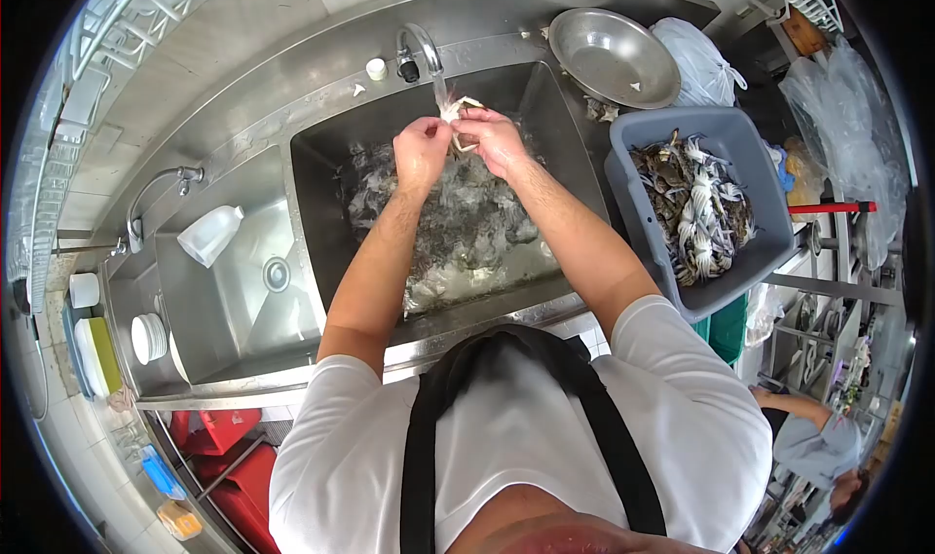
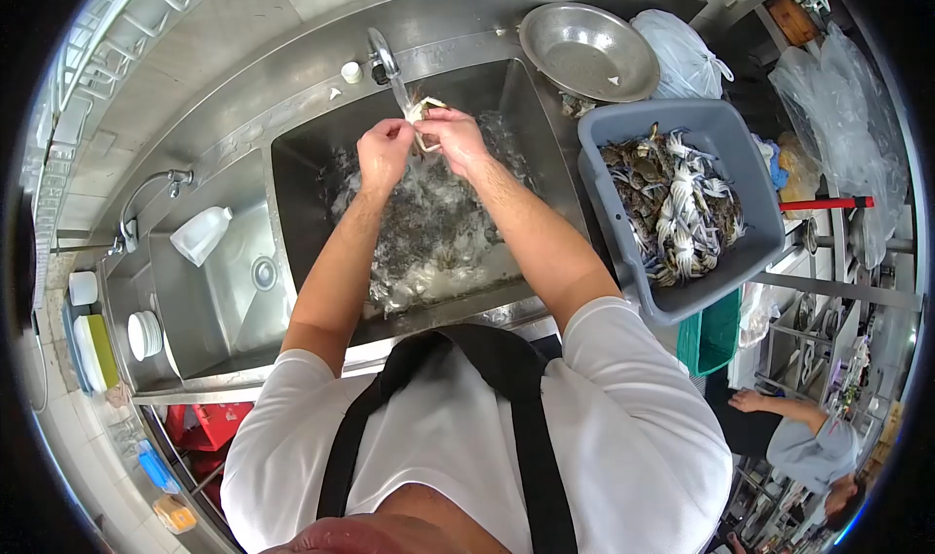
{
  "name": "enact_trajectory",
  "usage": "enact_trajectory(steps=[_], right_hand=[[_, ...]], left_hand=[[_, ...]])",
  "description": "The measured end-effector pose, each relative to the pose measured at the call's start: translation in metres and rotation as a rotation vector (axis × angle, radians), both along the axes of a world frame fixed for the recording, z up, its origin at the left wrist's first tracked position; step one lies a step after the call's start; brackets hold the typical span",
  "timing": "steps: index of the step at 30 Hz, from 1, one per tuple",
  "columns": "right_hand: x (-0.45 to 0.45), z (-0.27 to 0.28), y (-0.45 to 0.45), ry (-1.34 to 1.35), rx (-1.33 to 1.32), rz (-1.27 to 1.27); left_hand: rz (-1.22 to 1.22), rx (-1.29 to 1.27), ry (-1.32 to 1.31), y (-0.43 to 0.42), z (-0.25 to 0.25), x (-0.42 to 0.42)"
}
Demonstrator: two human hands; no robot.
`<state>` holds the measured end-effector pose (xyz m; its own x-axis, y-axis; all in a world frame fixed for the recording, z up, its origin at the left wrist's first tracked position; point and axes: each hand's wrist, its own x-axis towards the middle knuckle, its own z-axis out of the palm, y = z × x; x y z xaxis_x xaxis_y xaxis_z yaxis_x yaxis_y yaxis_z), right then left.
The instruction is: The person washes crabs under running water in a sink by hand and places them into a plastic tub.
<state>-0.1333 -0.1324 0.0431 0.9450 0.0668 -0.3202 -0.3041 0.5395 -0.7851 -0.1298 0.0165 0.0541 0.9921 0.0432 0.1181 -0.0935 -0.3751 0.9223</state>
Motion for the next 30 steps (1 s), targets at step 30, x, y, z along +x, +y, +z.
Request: enact_trajectory(steps=[30], right_hand=[[-0.012, -0.007, 0.011, -0.112, -0.068, -0.189]], left_hand=[[0.008, 0.113, -0.14, -0.008, -0.011, 0.003]])
